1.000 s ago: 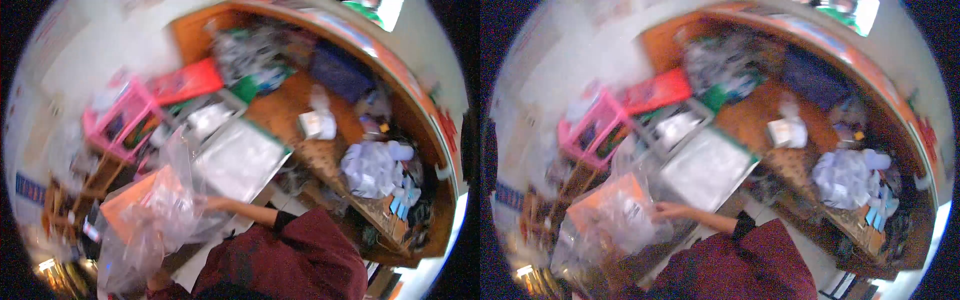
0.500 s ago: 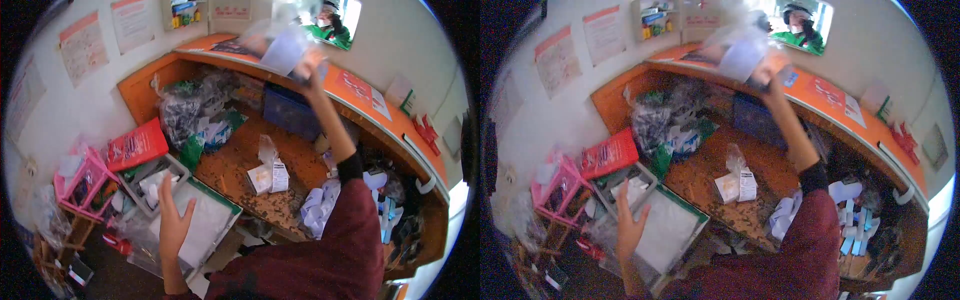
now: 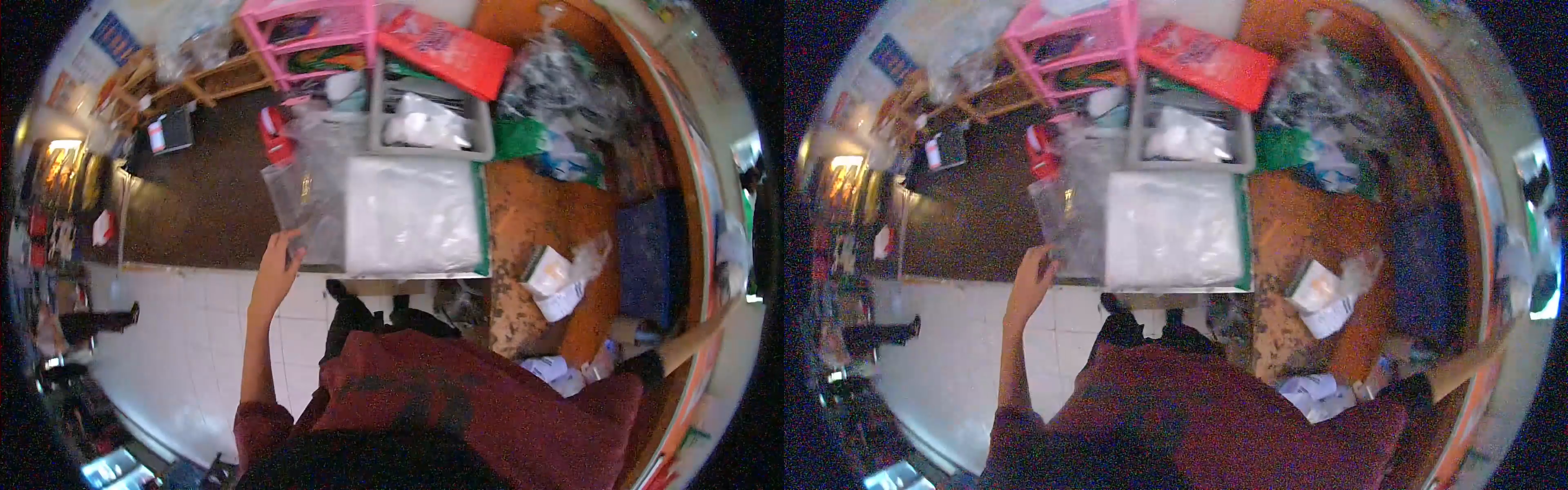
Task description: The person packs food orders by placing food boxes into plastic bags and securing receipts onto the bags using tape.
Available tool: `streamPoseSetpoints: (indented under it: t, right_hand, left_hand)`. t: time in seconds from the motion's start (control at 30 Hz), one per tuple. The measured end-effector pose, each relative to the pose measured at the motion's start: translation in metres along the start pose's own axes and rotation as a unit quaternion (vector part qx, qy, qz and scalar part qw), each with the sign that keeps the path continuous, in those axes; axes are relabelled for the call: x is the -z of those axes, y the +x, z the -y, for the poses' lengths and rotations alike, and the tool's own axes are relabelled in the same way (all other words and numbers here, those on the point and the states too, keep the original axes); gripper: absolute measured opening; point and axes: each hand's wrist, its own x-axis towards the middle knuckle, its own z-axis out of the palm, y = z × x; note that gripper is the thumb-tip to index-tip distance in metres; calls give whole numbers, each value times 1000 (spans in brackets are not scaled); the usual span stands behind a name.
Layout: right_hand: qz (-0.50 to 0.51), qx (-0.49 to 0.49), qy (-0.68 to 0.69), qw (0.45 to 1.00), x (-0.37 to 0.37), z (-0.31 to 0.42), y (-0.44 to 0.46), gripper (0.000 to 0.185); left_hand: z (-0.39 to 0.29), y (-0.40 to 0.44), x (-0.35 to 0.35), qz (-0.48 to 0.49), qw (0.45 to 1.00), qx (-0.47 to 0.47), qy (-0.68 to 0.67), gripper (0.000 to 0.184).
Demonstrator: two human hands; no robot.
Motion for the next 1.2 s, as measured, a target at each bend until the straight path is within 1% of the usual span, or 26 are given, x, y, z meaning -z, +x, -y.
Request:
streamPoseSetpoints:
  t: [0.03, 0.1, 0.17, 0.2, 0.23, 0.3, 0.33, 0.37, 0.4, 0.5, 0.53, 0.6, 0.63, 0.67, 0.7, 0.77, 0.8, 0.83, 0.9, 0.97, 1.0, 1.03, 1.07, 1.1, 1.13, 1.2]
  right_hand:
    - [15, 56, -18, 998, -21, 17, -43, 28]
    - [113, 123, 0, 986, -70, 47, -141, 25]
    - [291, 129, 46, 947, -117, 74, -252, 23]
    - [403, 117, 66, 905, -138, 84, -312, 21]
    - [524, 101, 77, 842, -155, 91, -372, 20]
    - [743, 126, 83, 652, -176, 83, -486, 18]
    - [798, 191, 76, 567, -171, 66, -534, 17]
    - [770, 381, 65, 508, -160, 44, -577, 13]
    - [804, 294, -19, 517, -160, 61, -584, 14]
    - [814, 287, -32, 503, -159, 59, -590, 14]
    - [818, 295, -38, 492, -158, 71, -586, 13]
    - [767, 344, 38, 541, -160, 84, -599, 14]
    - [788, 278, 30, 548, -164, 104, -613, 20]
    - [810, 212, 18, 547, -164, 123, -629, 27]
    - [818, 221, 46, 529, -163, 131, -656, 27]
    - [838, 211, -83, 496, -157, 137, -696, 32]
    - [815, 229, -120, 518, -146, 159, -709, 36]
    - [808, 271, -111, 512, -147, 147, -728, 36]
    - [800, 315, -97, 502, -149, 134, -751, 36]
    - [917, -28, 67, 391, -152, 141, -769, 27]
    - [919, -23, 74, 388, -153, 161, -773, 27]
    - [902, -149, 101, 393, -145, 200, -767, 21]
    - [870, -272, 127, 390, -138, 236, -760, 18]
    - [872, -266, 135, 389, -135, 270, -760, 18]
    - [862, -301, 147, 380, -131, 305, -762, 17]
    - [854, -335, 161, 363, -124, 353, -784, 17]
  left_hand:
    - [11, -3, 1, -45, 999, 3, 14, 31]
    - [37, -3, -10, -114, 991, -6, 63, 28]
    - [71, 6, -35, -100, 995, -1, 29, 32]
    - [83, 16, -52, -117, 992, -44, 6, 34]
    - [95, 24, -70, -129, 988, -88, -17, 37]
    - [130, 33, -110, -61, 989, -109, 75, 41]
    - [138, 30, -118, -62, 989, -108, 74, 41]
    - [149, 29, -119, -102, 982, -58, 147, 41]
    - [155, 26, -114, -137, 966, -6, 221, 41]
    - [183, 19, -99, -89, 981, 49, 167, 39]
    - [188, 15, -99, -121, 979, 40, 160, 37]
    - [202, 16, -112, -187, 971, 45, 142, 34]
    - [215, 16, -125, -218, 966, 57, 129, 33]
    - [223, 17, -129, -127, 983, 102, 85, 38]
    - [172, 7, -108, -91, 974, 162, 128, 54]
    - [133, -4, -98, -79, 944, 172, 271, 70]
    - [130, -10, -100, -91, 958, 122, 244, 72]
    - [128, -15, -104, -102, 969, 68, 215, 75]
    - [142, -28, -124, -78, 978, -40, 187, 66]
    - [131, -46, -107, -77, 984, -9, 158, 62]
    - [129, -52, -98, -70, 990, 11, 124, 58]
    - [135, -63, -96, -79, 988, 13, 128, 58]
    - [141, -73, -95, -152, 988, 38, -5, 51]
    - [153, -79, -84, -220, 964, 59, -138, 44]
    - [156, -85, -62, -229, 963, 55, -133, 44]
    - [138, -111, -3, -267, 930, 132, -214, 31]
